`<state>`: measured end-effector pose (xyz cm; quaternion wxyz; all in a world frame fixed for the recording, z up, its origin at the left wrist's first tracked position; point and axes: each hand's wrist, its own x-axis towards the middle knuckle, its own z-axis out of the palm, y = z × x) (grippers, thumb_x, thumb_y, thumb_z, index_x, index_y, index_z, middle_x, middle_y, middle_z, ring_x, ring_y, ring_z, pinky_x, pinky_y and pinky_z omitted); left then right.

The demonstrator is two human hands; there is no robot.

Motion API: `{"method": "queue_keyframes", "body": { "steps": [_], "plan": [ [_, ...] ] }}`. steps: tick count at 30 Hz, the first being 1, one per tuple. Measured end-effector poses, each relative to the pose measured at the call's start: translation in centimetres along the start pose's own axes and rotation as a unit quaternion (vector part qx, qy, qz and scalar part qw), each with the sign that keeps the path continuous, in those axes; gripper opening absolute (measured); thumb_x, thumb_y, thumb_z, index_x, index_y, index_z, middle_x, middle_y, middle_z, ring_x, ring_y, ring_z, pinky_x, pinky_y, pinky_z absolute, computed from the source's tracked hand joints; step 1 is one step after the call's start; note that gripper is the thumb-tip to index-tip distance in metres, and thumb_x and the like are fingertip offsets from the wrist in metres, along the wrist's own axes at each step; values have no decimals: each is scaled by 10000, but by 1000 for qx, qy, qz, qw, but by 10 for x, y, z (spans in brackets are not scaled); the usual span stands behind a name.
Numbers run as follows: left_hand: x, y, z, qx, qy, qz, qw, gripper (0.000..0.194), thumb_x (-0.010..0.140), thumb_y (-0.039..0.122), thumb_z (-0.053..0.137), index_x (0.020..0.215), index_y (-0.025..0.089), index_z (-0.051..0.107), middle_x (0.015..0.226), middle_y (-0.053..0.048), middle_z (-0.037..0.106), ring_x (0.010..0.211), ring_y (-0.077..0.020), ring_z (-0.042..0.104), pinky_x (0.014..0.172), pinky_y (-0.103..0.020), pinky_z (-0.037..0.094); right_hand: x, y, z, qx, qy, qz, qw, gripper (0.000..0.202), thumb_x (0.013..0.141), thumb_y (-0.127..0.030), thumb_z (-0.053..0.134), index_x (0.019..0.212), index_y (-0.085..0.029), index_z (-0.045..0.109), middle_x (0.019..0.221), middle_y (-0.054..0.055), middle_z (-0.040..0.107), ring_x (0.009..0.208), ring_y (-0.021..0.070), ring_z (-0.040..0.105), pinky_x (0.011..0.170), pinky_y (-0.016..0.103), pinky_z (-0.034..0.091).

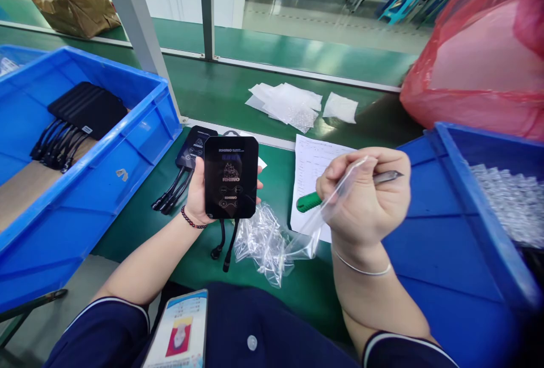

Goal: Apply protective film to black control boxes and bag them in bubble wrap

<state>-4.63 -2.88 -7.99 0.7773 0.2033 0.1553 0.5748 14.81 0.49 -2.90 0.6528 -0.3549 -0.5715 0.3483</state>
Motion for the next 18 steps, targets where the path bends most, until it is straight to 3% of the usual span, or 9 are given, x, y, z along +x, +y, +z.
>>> {"method": "queue_keyframes", "body": {
  "steps": [3,6,9,14,16,18],
  "plan": [
    [0,1,1,10,0,-4,1000,812,857,762,293,1312,143,555,1251,-192,597,984,-342,643,793,-508,544,6,-7,-10,-39,-38,-5,998,146,968,-357,519,865,-254,502,680,-26,554,360,73,410,332,238,299],
    [-1,4,3,20,-12,2,1000,784,852,751,345,1285,139,572,1220,-186,613,965,-331,642,785,-499,550,14,-8,-22,-160,-206,46,964,172,967,-348,511,850,-221,519,673,-22,584,374,68,441,381,233,343],
    [-2,6,4,20,-33,10,999,746,843,734,407,1294,160,560,1185,-179,628,954,-328,642,775,-501,551,10,6,-23,-317,-359,112,871,179,971,-312,463,839,-201,508,619,-30,574,438,95,505,457,232,390],
    [-4,8,4,11,-58,24,998,753,824,729,466,1318,163,531,1209,-178,619,978,-323,637,800,-505,544,-47,54,9,-590,-444,92,668,118,936,-130,408,940,-163,521,780,53,624,612,169,588,495,255,355],
    [-5,9,4,9,-61,24,998,746,826,717,481,1312,154,537,1219,-177,616,985,-315,634,809,-493,545,-70,68,19,-627,-440,72,639,189,910,-61,383,949,-153,542,876,97,618,726,210,608,517,269,363],
    [-6,8,4,7,-67,22,998,750,821,714,496,1312,149,538,1220,-174,617,987,-313,632,809,-488,547,-84,75,22,-633,-430,58,641,230,915,-49,357,954,-155,557,931,119,600,847,249,601,562,287,393]
  ]
}}
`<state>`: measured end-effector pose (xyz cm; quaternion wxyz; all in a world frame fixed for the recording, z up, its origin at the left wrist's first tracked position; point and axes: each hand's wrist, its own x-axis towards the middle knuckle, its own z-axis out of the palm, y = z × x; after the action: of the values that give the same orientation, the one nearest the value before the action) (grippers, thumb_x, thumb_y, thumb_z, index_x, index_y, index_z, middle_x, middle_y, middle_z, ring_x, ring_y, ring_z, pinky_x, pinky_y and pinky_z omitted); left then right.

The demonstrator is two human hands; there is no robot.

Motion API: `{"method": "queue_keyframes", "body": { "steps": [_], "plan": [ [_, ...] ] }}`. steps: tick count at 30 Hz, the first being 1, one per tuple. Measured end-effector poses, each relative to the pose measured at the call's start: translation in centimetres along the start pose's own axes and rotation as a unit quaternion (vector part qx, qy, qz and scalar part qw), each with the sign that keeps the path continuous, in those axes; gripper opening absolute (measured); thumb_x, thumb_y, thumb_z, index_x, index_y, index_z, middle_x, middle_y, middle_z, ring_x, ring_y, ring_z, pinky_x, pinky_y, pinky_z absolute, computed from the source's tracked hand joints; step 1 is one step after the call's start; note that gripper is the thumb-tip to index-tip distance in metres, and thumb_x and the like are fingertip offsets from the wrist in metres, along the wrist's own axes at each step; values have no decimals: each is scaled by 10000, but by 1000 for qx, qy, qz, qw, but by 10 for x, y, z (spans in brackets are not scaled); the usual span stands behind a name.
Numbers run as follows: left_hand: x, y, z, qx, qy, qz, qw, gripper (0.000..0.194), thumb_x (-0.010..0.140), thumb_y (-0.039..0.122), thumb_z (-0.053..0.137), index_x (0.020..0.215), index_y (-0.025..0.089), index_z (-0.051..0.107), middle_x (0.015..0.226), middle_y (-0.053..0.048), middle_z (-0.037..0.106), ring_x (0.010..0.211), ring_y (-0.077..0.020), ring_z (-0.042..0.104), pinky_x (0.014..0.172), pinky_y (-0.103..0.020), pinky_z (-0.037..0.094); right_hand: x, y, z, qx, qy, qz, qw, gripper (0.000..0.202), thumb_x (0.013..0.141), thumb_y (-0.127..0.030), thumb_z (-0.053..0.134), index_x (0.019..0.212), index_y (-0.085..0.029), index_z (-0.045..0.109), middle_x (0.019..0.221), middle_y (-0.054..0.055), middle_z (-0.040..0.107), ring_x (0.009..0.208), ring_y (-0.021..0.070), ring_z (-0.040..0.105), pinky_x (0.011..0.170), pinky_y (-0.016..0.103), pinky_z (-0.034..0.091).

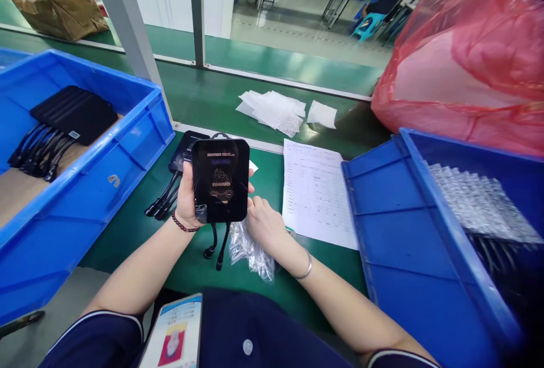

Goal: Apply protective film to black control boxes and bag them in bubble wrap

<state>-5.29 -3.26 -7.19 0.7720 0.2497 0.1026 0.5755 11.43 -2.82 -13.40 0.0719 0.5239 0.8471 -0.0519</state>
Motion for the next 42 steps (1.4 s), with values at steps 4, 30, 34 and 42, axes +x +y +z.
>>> {"method": "queue_keyframes", "body": {
  "steps": [4,30,34,42],
  "plan": [
    [-2,0,1,9,5,1,1000,763,814,736,477,1309,160,544,1219,-166,618,987,-319,634,815,-497,544,-2,7,2,-8,30,2,1000,226,954,-116,364,1040,-160,569,979,123,573,912,260,573,626,314,431],
    [1,-1,-11,-90,64,32,993,778,903,704,295,1417,138,431,1329,-172,568,1159,-323,584,1013,-509,443,138,118,-61,147,109,75,980,231,952,-202,469,1064,-123,655,1209,147,610,1129,242,560,951,370,436],
    [1,-3,-15,-99,36,32,994,764,907,696,303,1366,117,498,1327,-180,570,1167,-328,578,1019,-504,437,186,139,-56,145,148,87,974,303,911,-299,612,1180,-158,600,1381,101,492,1282,284,449,1064,542,356],
    [0,-4,-15,-71,32,32,996,741,912,689,303,1347,134,531,1353,-170,552,1176,-323,569,1034,-510,423,180,145,-58,313,311,77,894,271,944,-282,500,1135,-104,575,1174,140,599,1127,236,552,1010,454,415]
  ]
}}
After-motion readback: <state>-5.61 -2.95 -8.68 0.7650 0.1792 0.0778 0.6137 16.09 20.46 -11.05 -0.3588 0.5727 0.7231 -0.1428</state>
